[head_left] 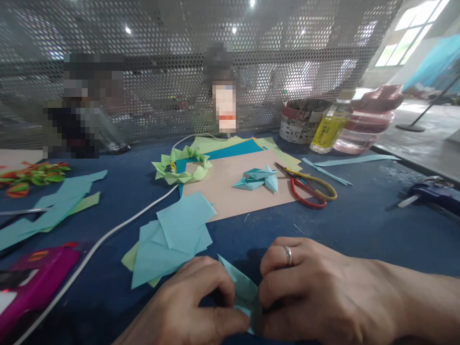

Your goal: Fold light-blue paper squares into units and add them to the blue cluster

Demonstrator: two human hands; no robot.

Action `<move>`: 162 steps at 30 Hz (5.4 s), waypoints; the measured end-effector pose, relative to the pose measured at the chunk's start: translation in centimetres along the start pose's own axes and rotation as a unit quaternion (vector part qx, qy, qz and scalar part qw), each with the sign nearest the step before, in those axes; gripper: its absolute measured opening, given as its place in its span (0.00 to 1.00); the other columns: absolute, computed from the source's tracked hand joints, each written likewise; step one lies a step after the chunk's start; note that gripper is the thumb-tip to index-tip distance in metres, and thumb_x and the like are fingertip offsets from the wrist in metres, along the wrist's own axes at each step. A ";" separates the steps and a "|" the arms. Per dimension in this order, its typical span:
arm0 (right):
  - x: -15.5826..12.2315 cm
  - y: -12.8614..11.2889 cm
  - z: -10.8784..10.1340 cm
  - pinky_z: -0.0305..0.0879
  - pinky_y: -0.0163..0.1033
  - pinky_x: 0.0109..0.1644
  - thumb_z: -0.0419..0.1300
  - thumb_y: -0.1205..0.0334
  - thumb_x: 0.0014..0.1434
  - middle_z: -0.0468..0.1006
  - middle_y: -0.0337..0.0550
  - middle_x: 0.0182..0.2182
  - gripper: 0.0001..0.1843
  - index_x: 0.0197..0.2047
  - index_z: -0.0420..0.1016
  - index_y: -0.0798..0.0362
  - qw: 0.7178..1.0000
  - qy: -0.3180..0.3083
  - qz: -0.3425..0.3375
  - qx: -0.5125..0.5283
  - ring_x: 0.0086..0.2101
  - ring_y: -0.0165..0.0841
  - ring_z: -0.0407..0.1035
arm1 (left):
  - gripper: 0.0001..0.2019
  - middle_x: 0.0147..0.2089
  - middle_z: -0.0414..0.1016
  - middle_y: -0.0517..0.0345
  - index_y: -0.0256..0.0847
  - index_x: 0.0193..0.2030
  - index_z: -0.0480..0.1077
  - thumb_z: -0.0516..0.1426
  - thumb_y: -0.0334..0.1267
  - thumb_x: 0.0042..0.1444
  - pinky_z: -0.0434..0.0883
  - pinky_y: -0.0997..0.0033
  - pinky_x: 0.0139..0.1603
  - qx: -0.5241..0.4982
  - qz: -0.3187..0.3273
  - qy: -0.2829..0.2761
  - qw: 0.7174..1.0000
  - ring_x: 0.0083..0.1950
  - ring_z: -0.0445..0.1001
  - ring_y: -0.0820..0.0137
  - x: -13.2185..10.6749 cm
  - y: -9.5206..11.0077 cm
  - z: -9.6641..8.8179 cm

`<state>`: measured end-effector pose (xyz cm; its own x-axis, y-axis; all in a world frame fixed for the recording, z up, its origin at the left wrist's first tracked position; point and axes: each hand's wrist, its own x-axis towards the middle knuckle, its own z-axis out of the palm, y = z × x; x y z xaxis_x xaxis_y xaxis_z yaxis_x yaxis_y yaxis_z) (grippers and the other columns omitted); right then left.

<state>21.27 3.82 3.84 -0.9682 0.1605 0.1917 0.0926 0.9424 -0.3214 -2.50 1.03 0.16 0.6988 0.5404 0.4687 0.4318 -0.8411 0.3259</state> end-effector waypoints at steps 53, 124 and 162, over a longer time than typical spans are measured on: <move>0.2 0.1 0.7 0.63 0.37 0.40 0.63 0.67 0.61 0.77 0.41 0.35 0.07 0.41 0.79 0.60 1.000 -0.014 -0.023 0.011 0.35 0.32 0.65 | 0.10 0.42 0.69 0.66 0.43 0.30 0.63 0.56 0.22 0.48 0.68 0.81 0.44 -0.061 -0.189 0.003 0.980 0.44 0.72 0.77 -0.5 1.5 0.5; 0.3 -0.3 0.9 0.64 0.37 0.40 0.63 0.67 0.62 0.76 0.42 0.33 0.09 0.43 0.80 0.64 1.000 -0.005 -0.021 -0.014 0.33 0.33 0.62 | 0.08 0.41 0.67 0.63 0.43 0.30 0.63 0.58 0.26 0.53 0.69 0.75 0.43 -0.045 -0.234 -0.045 0.970 0.45 0.71 0.72 0.0 1.5 0.4; 0.0 0.3 0.7 0.61 0.39 0.44 0.44 0.73 0.71 0.75 0.45 0.41 0.18 0.44 0.74 0.53 0.993 0.062 0.081 -0.061 0.40 0.34 0.64 | 0.14 0.44 0.68 0.63 0.46 0.38 0.70 0.48 0.23 0.62 0.67 0.75 0.44 -0.057 -0.168 0.033 0.984 0.43 0.69 0.74 -1.9 1.5 0.6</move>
<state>21.17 3.92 3.12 -0.9032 0.3403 0.2617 0.2791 0.9286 -0.2445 -2.84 -1.21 -0.71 0.4881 0.7906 0.3697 0.5626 -0.6088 0.5593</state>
